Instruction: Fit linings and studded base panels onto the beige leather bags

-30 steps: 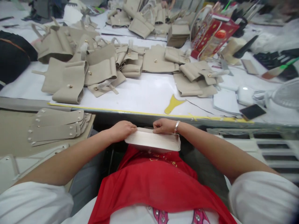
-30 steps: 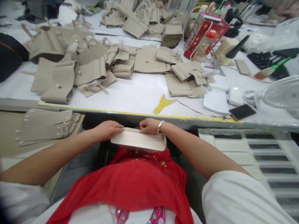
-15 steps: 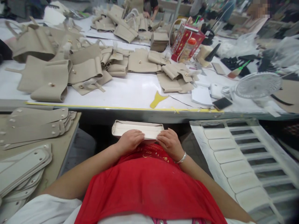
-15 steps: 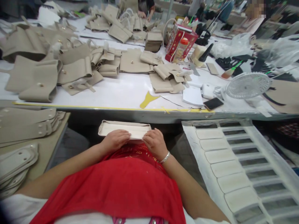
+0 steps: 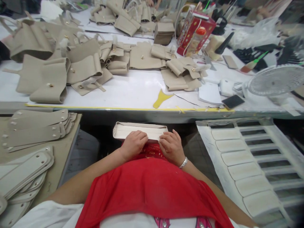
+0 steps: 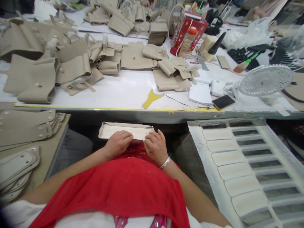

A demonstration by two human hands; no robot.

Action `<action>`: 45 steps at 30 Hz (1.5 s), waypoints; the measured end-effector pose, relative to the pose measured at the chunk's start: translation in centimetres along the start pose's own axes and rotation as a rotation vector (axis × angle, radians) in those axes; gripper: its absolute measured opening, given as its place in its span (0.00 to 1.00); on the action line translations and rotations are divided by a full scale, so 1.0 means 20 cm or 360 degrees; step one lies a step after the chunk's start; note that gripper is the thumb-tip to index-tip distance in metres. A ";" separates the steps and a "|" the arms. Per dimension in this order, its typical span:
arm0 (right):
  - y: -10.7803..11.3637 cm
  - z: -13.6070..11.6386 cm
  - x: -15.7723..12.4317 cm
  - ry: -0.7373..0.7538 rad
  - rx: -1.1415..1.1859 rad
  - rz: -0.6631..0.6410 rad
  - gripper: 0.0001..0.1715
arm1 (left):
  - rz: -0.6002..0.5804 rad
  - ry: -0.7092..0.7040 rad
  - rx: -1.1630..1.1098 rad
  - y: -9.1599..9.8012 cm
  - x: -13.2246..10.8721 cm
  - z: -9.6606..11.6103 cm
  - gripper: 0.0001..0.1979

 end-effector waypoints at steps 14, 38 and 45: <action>-0.01 -0.03 0.01 0.0058 -0.0211 0.0089 0.03 | -0.0012 -0.0089 0.0046 -0.02 0.02 0.00 0.09; -0.24 -0.02 -0.15 -0.2129 0.1825 -0.0642 0.19 | -0.0386 0.0300 -0.0216 0.00 0.12 -0.06 0.09; -0.21 -0.13 -0.09 -0.2598 0.2250 -0.0681 0.20 | -0.0323 0.0434 -0.0303 0.00 0.12 -0.09 0.10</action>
Point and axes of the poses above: each hand's wrist, its own x-axis towards the middle knuckle, its own y-axis out of the back of the hand, z = x × y, the point moved 5 cm from there along x, towards the middle knuckle, and after that the axes turned 7 degrees about -x, right-handed, at the moved point
